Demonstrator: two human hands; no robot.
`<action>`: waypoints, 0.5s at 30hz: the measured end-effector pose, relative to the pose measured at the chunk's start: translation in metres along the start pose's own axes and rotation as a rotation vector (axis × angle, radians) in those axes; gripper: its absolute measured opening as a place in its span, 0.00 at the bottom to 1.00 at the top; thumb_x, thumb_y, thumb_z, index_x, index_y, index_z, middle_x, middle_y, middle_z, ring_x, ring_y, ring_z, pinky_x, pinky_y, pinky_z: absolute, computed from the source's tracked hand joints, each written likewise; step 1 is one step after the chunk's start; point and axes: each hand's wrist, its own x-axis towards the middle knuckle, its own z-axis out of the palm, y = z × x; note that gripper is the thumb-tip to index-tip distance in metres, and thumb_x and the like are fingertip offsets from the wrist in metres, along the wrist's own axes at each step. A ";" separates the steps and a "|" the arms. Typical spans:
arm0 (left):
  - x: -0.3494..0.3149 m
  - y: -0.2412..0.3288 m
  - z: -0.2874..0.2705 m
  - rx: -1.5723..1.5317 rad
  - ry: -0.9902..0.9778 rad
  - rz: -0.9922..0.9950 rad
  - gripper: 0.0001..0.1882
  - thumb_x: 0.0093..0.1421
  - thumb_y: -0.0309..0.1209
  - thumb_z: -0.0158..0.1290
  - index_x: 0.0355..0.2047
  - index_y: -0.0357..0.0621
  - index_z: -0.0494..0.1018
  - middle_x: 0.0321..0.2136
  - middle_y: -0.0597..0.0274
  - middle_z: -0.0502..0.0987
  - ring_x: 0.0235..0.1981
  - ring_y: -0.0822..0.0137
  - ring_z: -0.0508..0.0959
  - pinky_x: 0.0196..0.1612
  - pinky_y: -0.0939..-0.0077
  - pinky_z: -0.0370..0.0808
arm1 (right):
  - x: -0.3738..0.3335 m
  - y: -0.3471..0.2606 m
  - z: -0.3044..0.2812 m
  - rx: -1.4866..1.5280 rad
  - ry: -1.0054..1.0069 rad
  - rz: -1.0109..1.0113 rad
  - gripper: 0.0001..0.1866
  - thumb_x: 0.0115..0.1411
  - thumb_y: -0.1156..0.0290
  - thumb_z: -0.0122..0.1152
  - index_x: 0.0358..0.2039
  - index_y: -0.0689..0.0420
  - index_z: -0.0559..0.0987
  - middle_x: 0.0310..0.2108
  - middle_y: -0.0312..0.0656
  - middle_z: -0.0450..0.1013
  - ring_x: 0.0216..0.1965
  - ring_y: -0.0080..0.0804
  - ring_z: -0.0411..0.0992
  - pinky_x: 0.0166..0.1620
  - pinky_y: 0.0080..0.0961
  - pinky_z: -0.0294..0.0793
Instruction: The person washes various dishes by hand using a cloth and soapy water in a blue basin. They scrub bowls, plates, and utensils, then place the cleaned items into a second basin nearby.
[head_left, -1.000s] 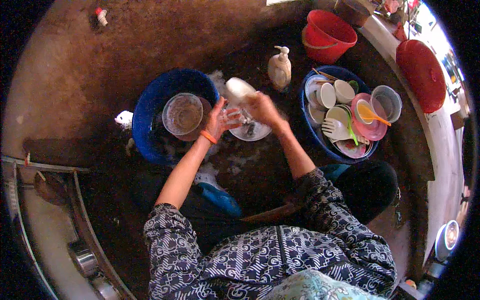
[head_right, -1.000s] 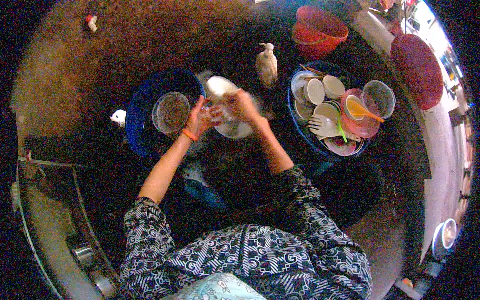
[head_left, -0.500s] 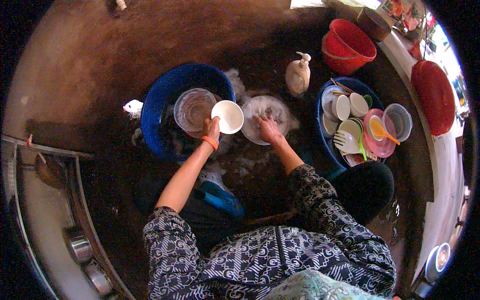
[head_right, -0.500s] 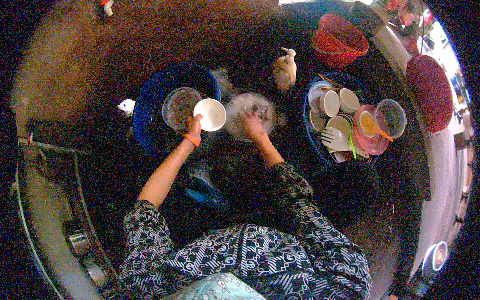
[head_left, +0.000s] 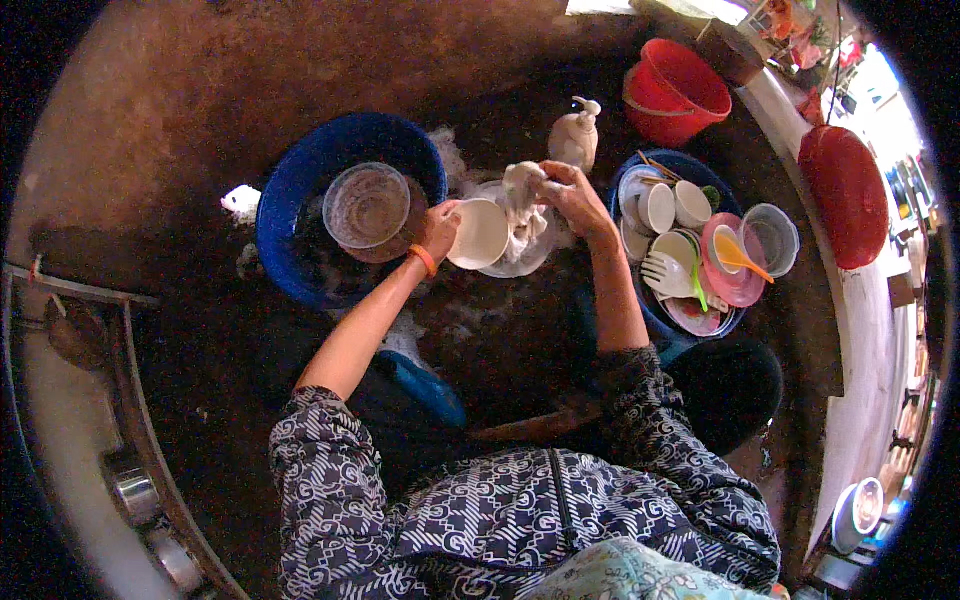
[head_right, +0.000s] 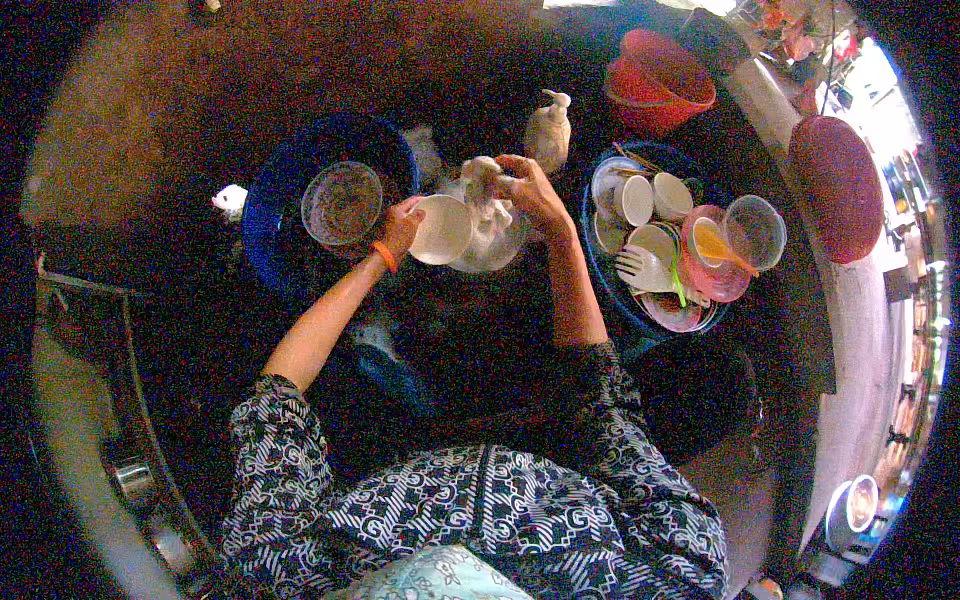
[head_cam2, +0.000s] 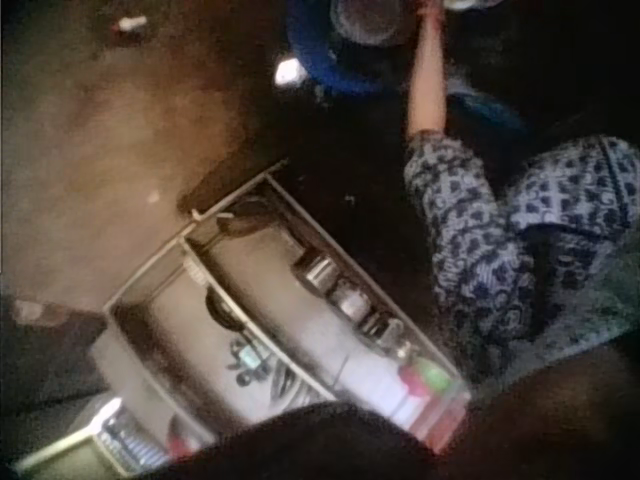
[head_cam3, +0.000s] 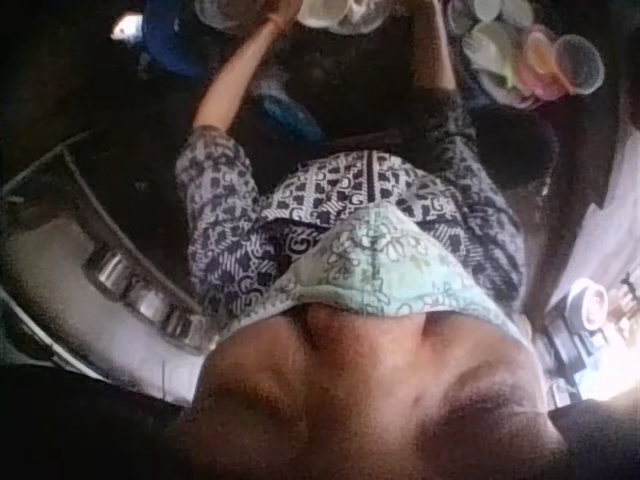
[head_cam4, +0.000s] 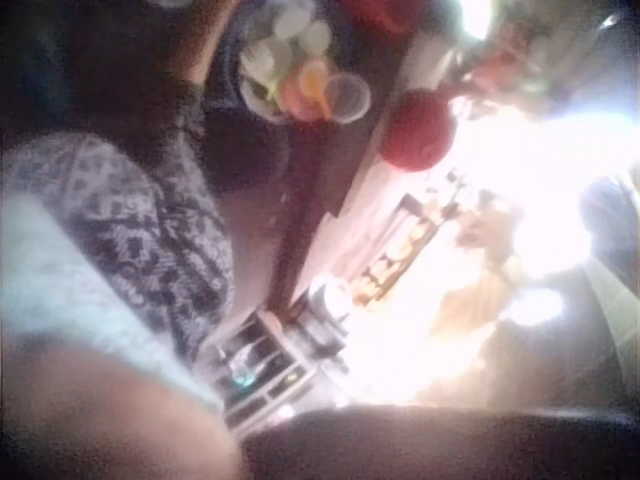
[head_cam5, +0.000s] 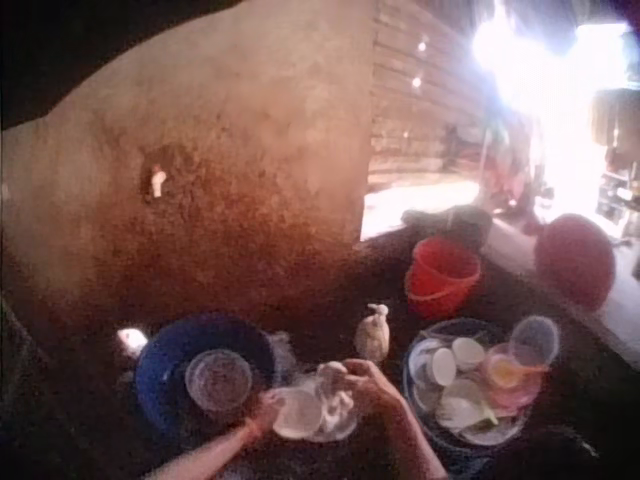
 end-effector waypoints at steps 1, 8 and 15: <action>0.003 -0.005 0.005 0.052 0.075 -0.027 0.16 0.54 0.27 0.47 0.43 0.38 0.75 0.36 0.58 0.80 0.37 0.64 0.78 0.43 0.71 0.74 | -0.003 -0.011 -0.005 0.032 -0.075 -0.083 0.14 0.58 0.66 0.57 0.42 0.60 0.77 0.34 0.34 0.73 0.37 0.23 0.71 0.45 0.24 0.72; 0.027 -0.009 -0.003 0.068 0.213 -0.018 0.15 0.54 0.29 0.47 0.40 0.41 0.77 0.35 0.49 0.80 0.37 0.55 0.80 0.43 0.66 0.75 | -0.002 -0.036 0.003 -0.011 0.049 -0.112 0.12 0.63 0.67 0.54 0.40 0.63 0.75 0.32 0.34 0.71 0.35 0.21 0.71 0.38 0.20 0.75; 0.000 0.058 0.014 -0.324 -0.280 0.278 0.17 0.56 0.28 0.48 0.45 0.43 0.76 0.47 0.56 0.76 0.48 0.63 0.75 0.51 0.71 0.70 | -0.007 -0.060 0.027 0.006 -0.098 -0.158 0.12 0.60 0.69 0.58 0.41 0.63 0.76 0.36 0.37 0.76 0.37 0.24 0.73 0.41 0.25 0.75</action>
